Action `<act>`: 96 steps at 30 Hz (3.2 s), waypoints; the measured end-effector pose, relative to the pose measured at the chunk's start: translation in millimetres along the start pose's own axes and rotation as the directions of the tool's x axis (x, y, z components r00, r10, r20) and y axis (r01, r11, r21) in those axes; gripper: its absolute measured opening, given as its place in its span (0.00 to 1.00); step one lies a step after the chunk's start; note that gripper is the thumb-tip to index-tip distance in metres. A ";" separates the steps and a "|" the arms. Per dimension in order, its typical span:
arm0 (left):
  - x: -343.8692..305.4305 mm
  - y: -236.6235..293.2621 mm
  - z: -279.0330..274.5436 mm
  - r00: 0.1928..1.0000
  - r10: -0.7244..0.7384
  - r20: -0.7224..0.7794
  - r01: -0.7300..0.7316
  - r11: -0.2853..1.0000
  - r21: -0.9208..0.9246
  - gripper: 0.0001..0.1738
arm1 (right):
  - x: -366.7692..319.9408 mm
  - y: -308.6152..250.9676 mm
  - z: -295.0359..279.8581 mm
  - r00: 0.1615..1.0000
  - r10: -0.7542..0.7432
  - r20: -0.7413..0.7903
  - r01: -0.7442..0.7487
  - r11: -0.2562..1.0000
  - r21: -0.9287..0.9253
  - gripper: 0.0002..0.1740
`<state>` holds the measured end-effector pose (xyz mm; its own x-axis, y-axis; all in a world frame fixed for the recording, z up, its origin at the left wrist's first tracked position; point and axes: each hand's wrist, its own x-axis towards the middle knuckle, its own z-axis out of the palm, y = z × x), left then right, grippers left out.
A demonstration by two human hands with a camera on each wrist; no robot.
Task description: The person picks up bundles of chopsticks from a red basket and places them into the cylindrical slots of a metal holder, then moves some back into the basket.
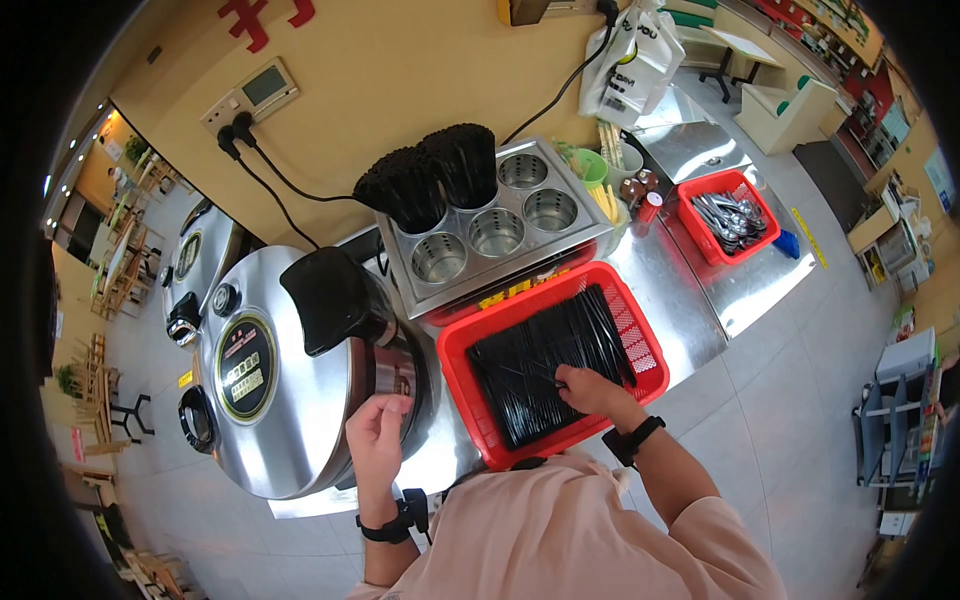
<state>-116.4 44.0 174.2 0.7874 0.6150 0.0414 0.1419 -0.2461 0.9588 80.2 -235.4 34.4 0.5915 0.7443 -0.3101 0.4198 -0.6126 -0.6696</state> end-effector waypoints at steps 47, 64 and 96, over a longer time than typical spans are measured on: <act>-1.9 -3.7 -8.8 0.999 0.037 0.013 -0.037 0.999 0.029 0.10 | 52.0 -37.0 57.4 0.989 0.080 -0.121 -0.112 0.951 -0.287 0.57; -2.4 -4.3 -9.1 0.999 -0.029 -0.035 0.029 0.999 -0.018 0.10 | 61.7 -33.5 77.7 0.991 0.133 -0.001 -0.097 0.718 -0.690 0.18; 6.6 0.8 4.9 0.999 0.005 0.033 -0.005 1.000 0.011 0.12 | -13.2 68.8 -8.6 0.845 0.387 -0.368 -0.441 0.894 -0.072 0.39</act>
<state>-108.2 44.2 173.9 0.8073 0.5890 0.0368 0.1444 -0.2576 0.9554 107.2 -289.6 -1.7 0.9160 0.2939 -0.2731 0.1642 -0.8957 -0.4132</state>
